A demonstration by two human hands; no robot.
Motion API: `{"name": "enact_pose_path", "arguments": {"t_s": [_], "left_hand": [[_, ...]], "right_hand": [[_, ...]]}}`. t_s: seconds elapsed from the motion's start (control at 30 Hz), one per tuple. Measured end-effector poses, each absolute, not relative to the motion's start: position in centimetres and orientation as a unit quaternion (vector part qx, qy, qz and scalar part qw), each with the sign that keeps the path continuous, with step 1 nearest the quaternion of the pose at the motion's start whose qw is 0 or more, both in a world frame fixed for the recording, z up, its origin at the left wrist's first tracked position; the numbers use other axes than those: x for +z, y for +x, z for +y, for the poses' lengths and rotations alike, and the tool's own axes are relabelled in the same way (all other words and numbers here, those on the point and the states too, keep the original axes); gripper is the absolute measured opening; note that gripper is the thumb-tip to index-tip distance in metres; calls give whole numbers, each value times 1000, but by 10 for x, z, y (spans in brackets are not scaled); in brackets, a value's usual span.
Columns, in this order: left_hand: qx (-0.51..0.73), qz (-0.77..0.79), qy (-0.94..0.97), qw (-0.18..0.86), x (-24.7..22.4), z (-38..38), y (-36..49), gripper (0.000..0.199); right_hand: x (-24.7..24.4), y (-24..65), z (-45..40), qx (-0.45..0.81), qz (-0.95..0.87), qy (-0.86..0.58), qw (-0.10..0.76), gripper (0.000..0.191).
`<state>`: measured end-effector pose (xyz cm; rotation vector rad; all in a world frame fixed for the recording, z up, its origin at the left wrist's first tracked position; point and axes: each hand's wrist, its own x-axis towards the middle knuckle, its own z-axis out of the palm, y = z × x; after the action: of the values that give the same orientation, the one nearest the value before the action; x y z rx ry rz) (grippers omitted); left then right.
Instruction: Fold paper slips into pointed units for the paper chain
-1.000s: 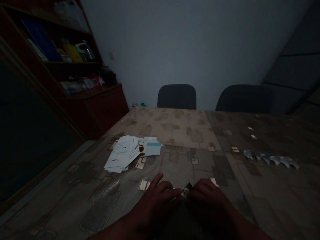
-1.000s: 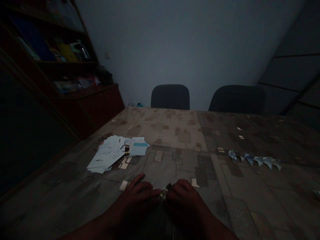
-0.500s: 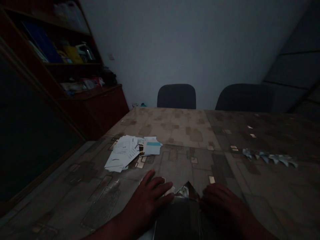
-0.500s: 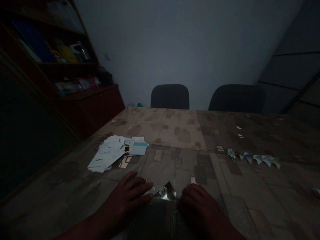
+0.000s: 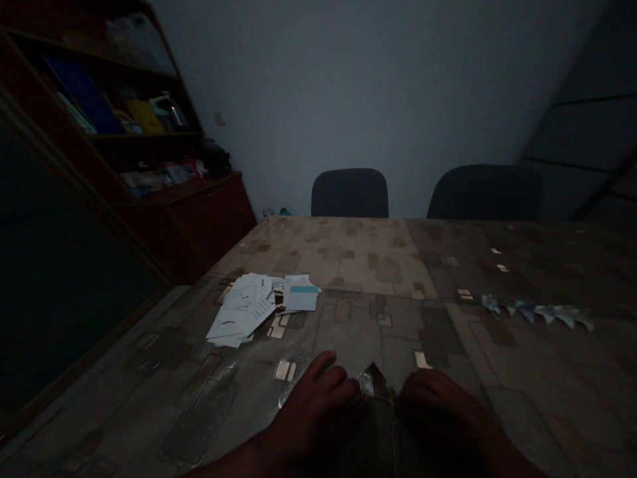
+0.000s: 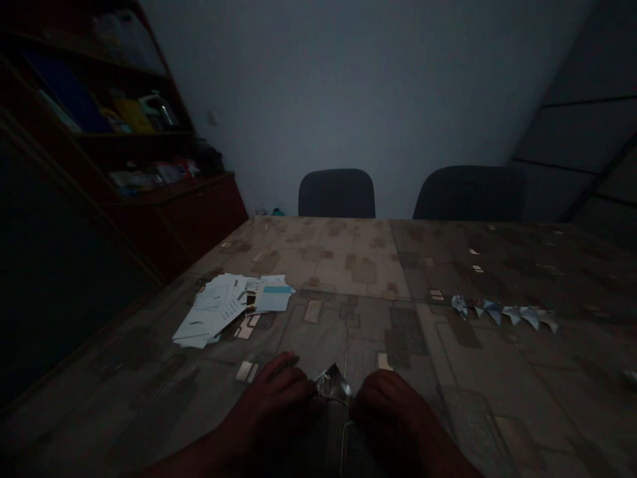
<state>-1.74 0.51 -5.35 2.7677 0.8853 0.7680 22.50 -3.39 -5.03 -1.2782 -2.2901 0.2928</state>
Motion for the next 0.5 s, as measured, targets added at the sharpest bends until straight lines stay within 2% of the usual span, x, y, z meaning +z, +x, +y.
{"name": "enact_pose_path", "arguments": {"t_s": [0.1,0.33,0.5], "left_hand": [[241,284,926,55,-47,4,-24,14],[215,247,943,-59,-35,7,-53,18],[190,211,955,-86,-31,8,-66,23]], "right_hand": [[-50,225,-34,108,-841,-469,245,26],[-53,224,-35,120,-835,-476,248,23],[-55,229,-36,128,-841,-470,234,20]]}}
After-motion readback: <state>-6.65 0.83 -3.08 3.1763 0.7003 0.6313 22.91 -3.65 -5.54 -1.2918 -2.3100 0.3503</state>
